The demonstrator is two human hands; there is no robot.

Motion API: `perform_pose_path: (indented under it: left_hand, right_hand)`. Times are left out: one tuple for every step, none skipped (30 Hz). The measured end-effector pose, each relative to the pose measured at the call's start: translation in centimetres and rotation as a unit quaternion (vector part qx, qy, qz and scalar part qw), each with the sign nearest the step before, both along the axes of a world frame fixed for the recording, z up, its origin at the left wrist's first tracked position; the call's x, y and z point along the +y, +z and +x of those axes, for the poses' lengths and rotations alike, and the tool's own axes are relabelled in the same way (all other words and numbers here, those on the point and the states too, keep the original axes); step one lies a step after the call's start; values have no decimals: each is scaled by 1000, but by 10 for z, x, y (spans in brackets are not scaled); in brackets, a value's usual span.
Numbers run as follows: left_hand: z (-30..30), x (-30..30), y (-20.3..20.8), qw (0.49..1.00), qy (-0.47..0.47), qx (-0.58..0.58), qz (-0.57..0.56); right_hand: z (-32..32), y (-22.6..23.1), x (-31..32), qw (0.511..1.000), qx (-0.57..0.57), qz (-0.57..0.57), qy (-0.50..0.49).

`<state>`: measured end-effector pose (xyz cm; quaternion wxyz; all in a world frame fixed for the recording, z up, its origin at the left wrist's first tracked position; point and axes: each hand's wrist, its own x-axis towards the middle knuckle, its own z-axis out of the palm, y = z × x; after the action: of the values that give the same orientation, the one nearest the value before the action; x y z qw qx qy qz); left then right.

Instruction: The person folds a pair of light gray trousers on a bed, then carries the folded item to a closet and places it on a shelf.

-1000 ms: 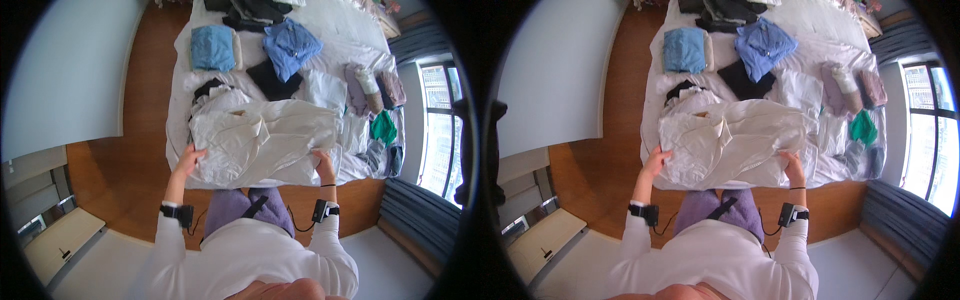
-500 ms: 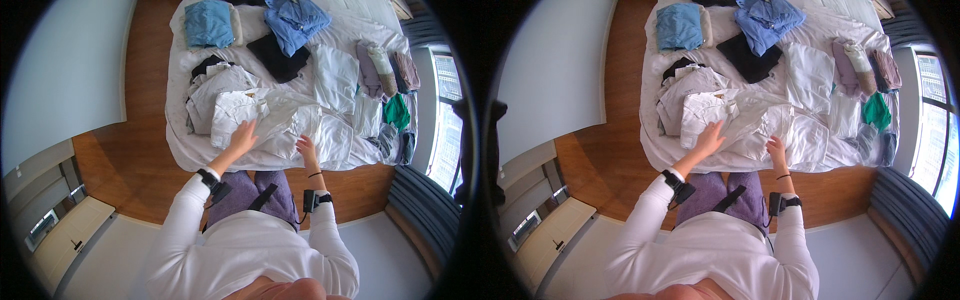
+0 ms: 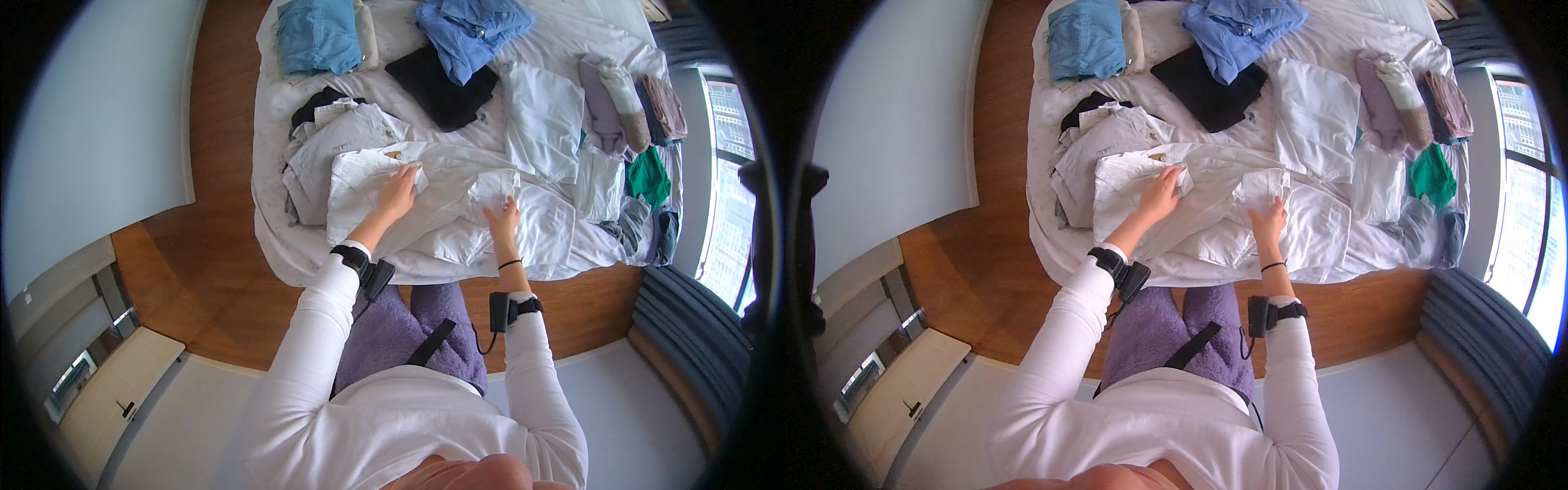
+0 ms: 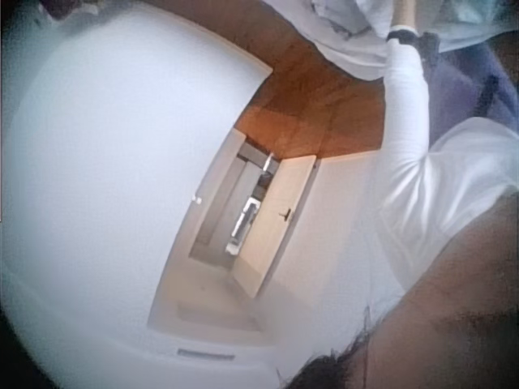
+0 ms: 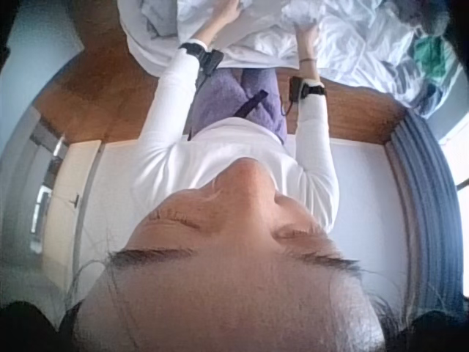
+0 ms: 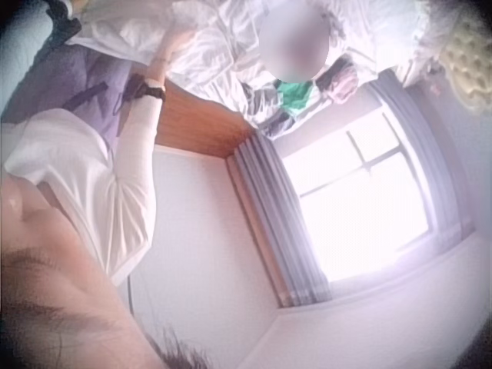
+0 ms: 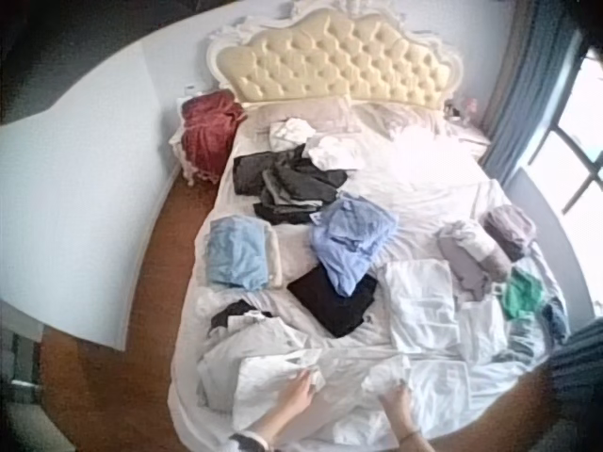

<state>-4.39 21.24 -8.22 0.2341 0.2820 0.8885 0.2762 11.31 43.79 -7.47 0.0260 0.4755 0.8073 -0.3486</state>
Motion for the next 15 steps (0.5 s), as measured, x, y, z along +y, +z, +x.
perform_pose_path:
  left_hand:
    - [-1,3,2,999,-13,-27,-19]
    - [-1,7,5,1000,-1,-14,-6]
    - [0,11,9,1000,12,-23,-14]
    - [1,14,15,999,27,-33,-28]
    - [2,15,22,997,67,-33,5]
    - [3,13,30,993,108,-35,33]
    - [3,9,40,986,145,-41,69]
    - [3,1,51,982,152,-40,101]
    - [-1,-16,65,977,153,-45,139]
    - [-5,-36,81,972,162,-62,159]
    - [-8,-59,99,958,161,-90,219]
    - [-12,-86,119,957,174,-98,210]
    - [-17,-118,141,964,161,-82,195]
    - [-21,-144,161,964,178,-65,188]
    - [-21,-173,183,958,207,-61,186]
  right_hand:
    - [-1,-2,2,1000,-28,5,10]
    - [-2,-5,4,998,-56,21,16]
    - [-3,-6,6,999,-13,-50,-8]
    - [-4,-6,8,993,31,-110,-34]
    - [-3,-5,11,977,55,-191,-81]
    - [-2,-1,14,972,101,-205,-56]
    - [1,5,18,961,127,-240,-51]
    - [5,12,23,948,136,-279,-71]
    - [11,21,27,940,160,-295,-53]
    - [19,32,33,932,167,-314,-61]
    - [27,42,36,918,193,-343,-51]
    - [33,51,39,922,170,-341,-63]
    - [39,60,45,915,176,-358,-57]
    - [46,67,49,911,191,-365,-37]
    - [52,74,53,912,190,-362,-31]
